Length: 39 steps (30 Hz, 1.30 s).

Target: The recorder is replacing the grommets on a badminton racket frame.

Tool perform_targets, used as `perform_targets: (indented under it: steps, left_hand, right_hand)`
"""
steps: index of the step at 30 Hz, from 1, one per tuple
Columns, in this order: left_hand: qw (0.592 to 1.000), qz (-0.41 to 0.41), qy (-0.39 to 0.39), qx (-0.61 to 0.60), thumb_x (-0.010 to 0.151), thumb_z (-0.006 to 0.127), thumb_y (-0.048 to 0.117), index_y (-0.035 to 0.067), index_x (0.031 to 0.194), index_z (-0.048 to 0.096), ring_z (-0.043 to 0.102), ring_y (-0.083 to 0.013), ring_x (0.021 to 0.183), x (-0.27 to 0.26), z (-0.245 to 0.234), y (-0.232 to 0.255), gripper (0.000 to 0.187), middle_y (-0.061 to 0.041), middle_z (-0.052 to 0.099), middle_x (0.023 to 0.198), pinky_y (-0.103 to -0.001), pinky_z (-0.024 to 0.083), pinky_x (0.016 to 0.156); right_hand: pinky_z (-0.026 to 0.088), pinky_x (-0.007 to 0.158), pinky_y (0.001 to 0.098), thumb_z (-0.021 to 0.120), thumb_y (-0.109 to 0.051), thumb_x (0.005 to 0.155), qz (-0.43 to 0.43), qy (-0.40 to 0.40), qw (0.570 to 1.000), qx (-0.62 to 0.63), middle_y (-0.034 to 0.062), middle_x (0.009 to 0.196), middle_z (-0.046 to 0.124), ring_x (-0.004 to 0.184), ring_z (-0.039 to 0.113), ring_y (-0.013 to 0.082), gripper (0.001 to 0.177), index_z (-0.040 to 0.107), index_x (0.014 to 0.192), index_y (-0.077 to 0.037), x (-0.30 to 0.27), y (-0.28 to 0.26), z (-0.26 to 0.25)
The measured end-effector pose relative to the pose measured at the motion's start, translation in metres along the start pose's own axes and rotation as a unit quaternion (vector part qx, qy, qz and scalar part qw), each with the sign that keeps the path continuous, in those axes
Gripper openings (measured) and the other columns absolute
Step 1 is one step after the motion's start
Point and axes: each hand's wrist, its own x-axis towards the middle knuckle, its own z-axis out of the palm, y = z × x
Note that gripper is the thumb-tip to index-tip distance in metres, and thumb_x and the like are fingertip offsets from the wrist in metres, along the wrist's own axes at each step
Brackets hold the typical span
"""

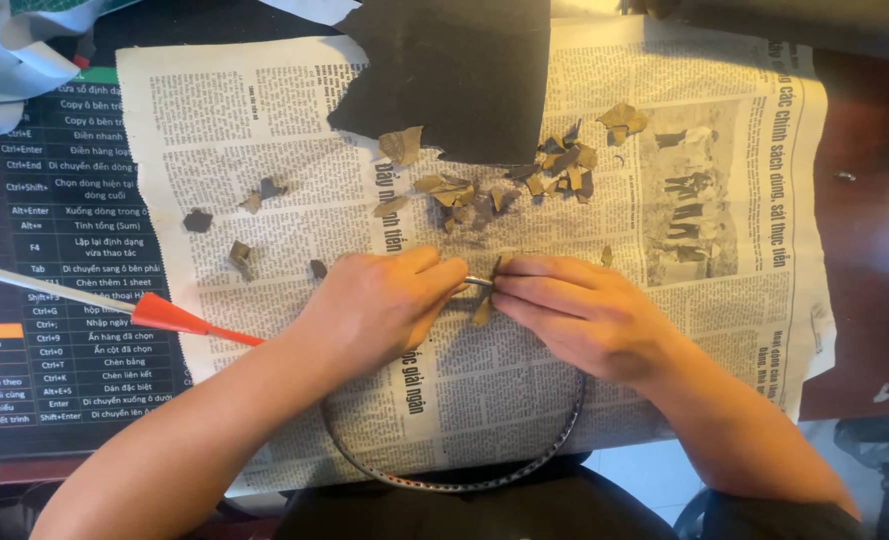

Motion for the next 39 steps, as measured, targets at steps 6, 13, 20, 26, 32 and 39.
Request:
perform_targets:
  steps: [6, 13, 20, 26, 32, 39]
  left_hand:
    - [1.000, 0.007, -0.009, 0.018, 0.086, 0.071, 0.021, 0.012, 0.101, 0.061, 0.067, -0.0294, 0.065, 0.004, 0.000, 0.003, 0.021, -0.006, 0.062, 0.078, -0.043, 0.052, 0.051]
    - [1.000, -0.024, -0.016, -0.003, 0.089, 0.067, 0.016, 0.009, 0.104, 0.060, 0.068, -0.0324, 0.067, 0.004, -0.003, 0.003, 0.017, -0.009, 0.064, 0.081, -0.044, 0.054, 0.055]
    - [0.996, -0.058, -0.067, -0.011, 0.089, 0.061, 0.011, 0.010, 0.108, 0.061, 0.070, -0.0360, 0.070, 0.010, -0.009, 0.008, 0.019, -0.011, 0.066, 0.085, -0.047, 0.055, 0.058]
    - [0.996, -0.065, -0.055, -0.031, 0.086, 0.059, 0.008, 0.012, 0.106, 0.061, 0.070, -0.0378, 0.073, 0.009, -0.008, 0.006, 0.020, -0.011, 0.067, 0.085, -0.049, 0.055, 0.061]
    - [0.995, -0.066, -0.075, -0.023, 0.087, 0.059, 0.009, 0.012, 0.105, 0.061, 0.070, -0.0374, 0.074, 0.013, -0.009, 0.007, 0.017, -0.012, 0.067, 0.085, -0.049, 0.055, 0.063]
    - [0.998, -0.035, -0.031, -0.052, 0.088, 0.062, 0.014, 0.010, 0.104, 0.060, 0.069, -0.0377, 0.076, 0.010, -0.007, 0.002, 0.017, -0.012, 0.068, 0.084, -0.049, 0.055, 0.062]
  right_hand:
    - [0.059, 0.090, 0.0391, 0.074, -0.002, 0.078, 0.000, 0.016, 1.000, -0.019, 0.0145, 0.114, 0.073, 0.107, 0.070, 0.0299, 0.031, 0.076, 0.108, 0.003, 0.001, -0.002, 0.014]
    - [0.059, 0.091, 0.0380, 0.073, -0.001, 0.077, -0.001, 0.006, 1.000, -0.019, 0.0138, 0.111, 0.074, 0.107, 0.070, 0.0293, 0.031, 0.076, 0.107, 0.004, 0.001, -0.003, 0.008]
    - [0.060, 0.091, 0.0382, 0.075, -0.003, 0.084, -0.009, 0.028, 0.999, -0.037, 0.0136, 0.109, 0.074, 0.105, 0.071, 0.0293, 0.022, 0.074, 0.105, 0.002, 0.001, -0.002, 0.019]
    - [0.062, 0.089, 0.0395, 0.075, -0.001, 0.084, 0.009, 0.027, 0.999, -0.019, 0.0143, 0.105, 0.074, 0.105, 0.072, 0.0305, 0.016, 0.068, 0.098, 0.004, -0.012, 0.001, 0.019]
    - [0.061, 0.088, 0.0396, 0.076, -0.002, 0.084, -0.003, 0.025, 0.999, -0.024, 0.0152, 0.105, 0.074, 0.103, 0.071, 0.0311, 0.020, 0.068, 0.100, 0.006, -0.004, -0.001, 0.018]
    - [0.061, 0.086, 0.0389, 0.075, -0.001, 0.079, 0.004, 0.022, 1.000, -0.019, 0.0141, 0.103, 0.073, 0.101, 0.071, 0.0308, 0.023, 0.068, 0.099, 0.005, -0.005, -0.003, 0.008]
